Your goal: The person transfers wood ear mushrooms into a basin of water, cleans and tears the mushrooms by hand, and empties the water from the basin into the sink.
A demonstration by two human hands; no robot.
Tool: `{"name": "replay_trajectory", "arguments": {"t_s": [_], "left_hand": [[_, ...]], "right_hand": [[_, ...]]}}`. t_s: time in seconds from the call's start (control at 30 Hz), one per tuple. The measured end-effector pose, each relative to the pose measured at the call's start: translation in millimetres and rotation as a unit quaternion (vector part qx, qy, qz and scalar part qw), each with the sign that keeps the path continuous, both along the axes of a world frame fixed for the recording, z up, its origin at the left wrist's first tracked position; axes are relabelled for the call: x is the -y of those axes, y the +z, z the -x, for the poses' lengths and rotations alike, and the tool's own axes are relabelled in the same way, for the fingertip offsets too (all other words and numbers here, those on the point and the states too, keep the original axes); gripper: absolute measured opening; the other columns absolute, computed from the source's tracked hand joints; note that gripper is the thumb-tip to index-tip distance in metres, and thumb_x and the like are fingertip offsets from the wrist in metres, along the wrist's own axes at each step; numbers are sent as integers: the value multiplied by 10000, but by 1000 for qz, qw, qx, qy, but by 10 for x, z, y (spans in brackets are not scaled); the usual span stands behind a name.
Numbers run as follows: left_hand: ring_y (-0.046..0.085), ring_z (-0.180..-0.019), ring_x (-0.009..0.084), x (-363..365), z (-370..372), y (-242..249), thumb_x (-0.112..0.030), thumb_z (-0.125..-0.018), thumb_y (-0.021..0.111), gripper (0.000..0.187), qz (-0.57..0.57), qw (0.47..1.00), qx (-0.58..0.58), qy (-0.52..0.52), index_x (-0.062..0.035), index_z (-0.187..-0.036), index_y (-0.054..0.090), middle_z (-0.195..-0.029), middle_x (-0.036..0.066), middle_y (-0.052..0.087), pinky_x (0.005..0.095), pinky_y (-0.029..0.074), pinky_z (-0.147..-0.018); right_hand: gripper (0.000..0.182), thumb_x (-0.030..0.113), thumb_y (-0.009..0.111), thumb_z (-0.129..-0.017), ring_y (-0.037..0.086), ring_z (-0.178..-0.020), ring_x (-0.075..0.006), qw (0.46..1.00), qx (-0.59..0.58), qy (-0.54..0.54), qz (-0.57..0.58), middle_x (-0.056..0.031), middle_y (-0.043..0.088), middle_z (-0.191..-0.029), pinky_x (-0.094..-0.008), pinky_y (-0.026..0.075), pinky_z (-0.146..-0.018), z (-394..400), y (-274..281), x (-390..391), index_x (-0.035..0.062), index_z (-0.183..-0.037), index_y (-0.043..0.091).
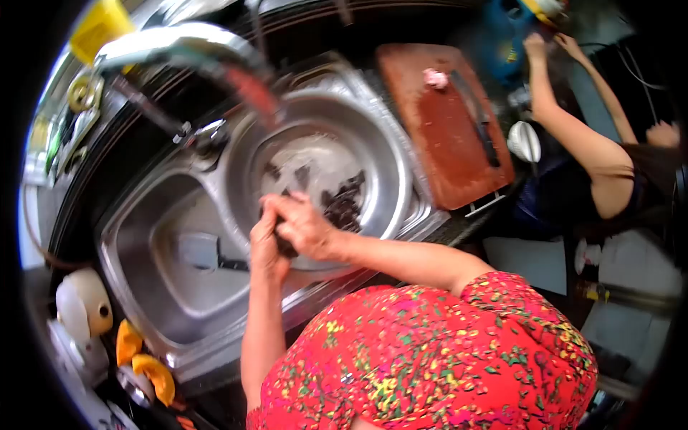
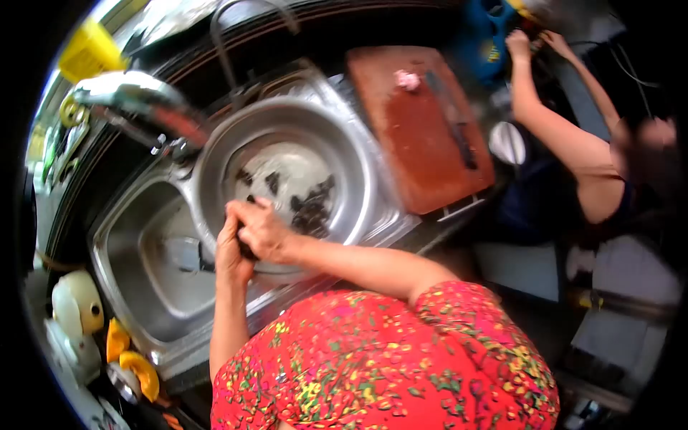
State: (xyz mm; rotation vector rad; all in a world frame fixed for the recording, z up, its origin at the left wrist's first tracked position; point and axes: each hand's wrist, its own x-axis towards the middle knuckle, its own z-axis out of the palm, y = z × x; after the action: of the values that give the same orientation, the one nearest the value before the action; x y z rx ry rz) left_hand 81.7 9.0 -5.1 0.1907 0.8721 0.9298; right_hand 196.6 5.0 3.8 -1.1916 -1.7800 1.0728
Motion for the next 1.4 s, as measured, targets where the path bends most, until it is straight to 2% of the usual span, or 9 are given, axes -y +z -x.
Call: {"name": "replay_trajectory", "arguments": {"t_s": [0.27,0.33,0.43,0.63,0.77,0.87,1.0,1.2,1.4], "left_hand": [[460,-1079,178,-67,-43,-35,-295,-911,402,355,-55,993,105,-24,-61,-1177,434,-1178,64,472,317,382,-912],[434,-1113,190,-69,-41,-12,-282,-909,413,401,-49,995,83,-11,-50,-1234,381,-1230,76,432,326,366,-935],[411,-1140,195,-107,-36,-38,-259,-901,434,443,-101,989,101,-44,-47,-1276,331,-1257,76,411,331,347,-960],[507,-1032,194,-95,11,-147,-181,-857,502,412,-82,995,58,-11,-32,-1224,386,-1159,75,503,325,424,-894],[556,-903,166,-92,70,-306,-119,-791,587,343,-85,990,109,6,-32,-1103,472,-1000,66,566,289,469,-809],[589,-730,202,-117,111,16,-92,-686,609,291,34,998,51,21,-69,-964,523,-853,77,591,319,511,-600],[571,-692,232,-131,293,60,-95,-711,554,193,21,995,97,12,-116,-900,526,-859,83,579,342,465,-448],[598,-715,254,-198,390,139,-109,-710,560,247,18,990,124,69,-74,-951,520,-858,117,586,379,518,-488],[599,-787,298,-217,464,45,-89,-721,552,220,46,990,114,75,-53,-936,519,-879,142,582,457,533,-595]], "right_hand": [[592,330,472,-764,295,-1228,-310,981,156,-42,-107,-208,418,-1220,-464,188,-956,-16,24,-54,-51,-1205,368],[616,424,454,-800,279,-1226,-340,995,-16,-93,-29,-222,421,-1201,-494,180,-950,44,26,-84,-69,-1165,398],[679,502,414,-819,257,-1235,-347,993,55,-88,-55,-228,390,-1237,-495,173,-953,56,43,-125,-72,-1181,385],[636,406,552,-741,263,-1229,-368,950,209,-173,-153,-221,335,-1283,-500,223,-936,99,-79,-189,1,-1206,398],[649,364,570,-731,293,-1204,-376,981,116,-130,-90,-221,374,-1248,-437,230,-985,142,71,-169,-3,-1229,374],[496,281,483,-854,517,-978,-202,983,-176,8,60,-147,484,-1142,-287,417,-832,-20,92,-259,-12,-1239,371],[417,271,577,-781,564,-929,-240,974,61,-207,76,-190,556,-1030,-321,456,-788,-524,-226,-726,28,-1114,514],[535,347,590,-764,376,-1147,-351,896,440,-53,-21,-212,355,-1249,-476,373,-874,-366,-368,-938,68,-1195,441],[286,270,574,-681,511,-933,-352,932,330,72,-133,-178,525,-1071,-441,445,-710,-257,-944,-837,31,-839,584]]}}
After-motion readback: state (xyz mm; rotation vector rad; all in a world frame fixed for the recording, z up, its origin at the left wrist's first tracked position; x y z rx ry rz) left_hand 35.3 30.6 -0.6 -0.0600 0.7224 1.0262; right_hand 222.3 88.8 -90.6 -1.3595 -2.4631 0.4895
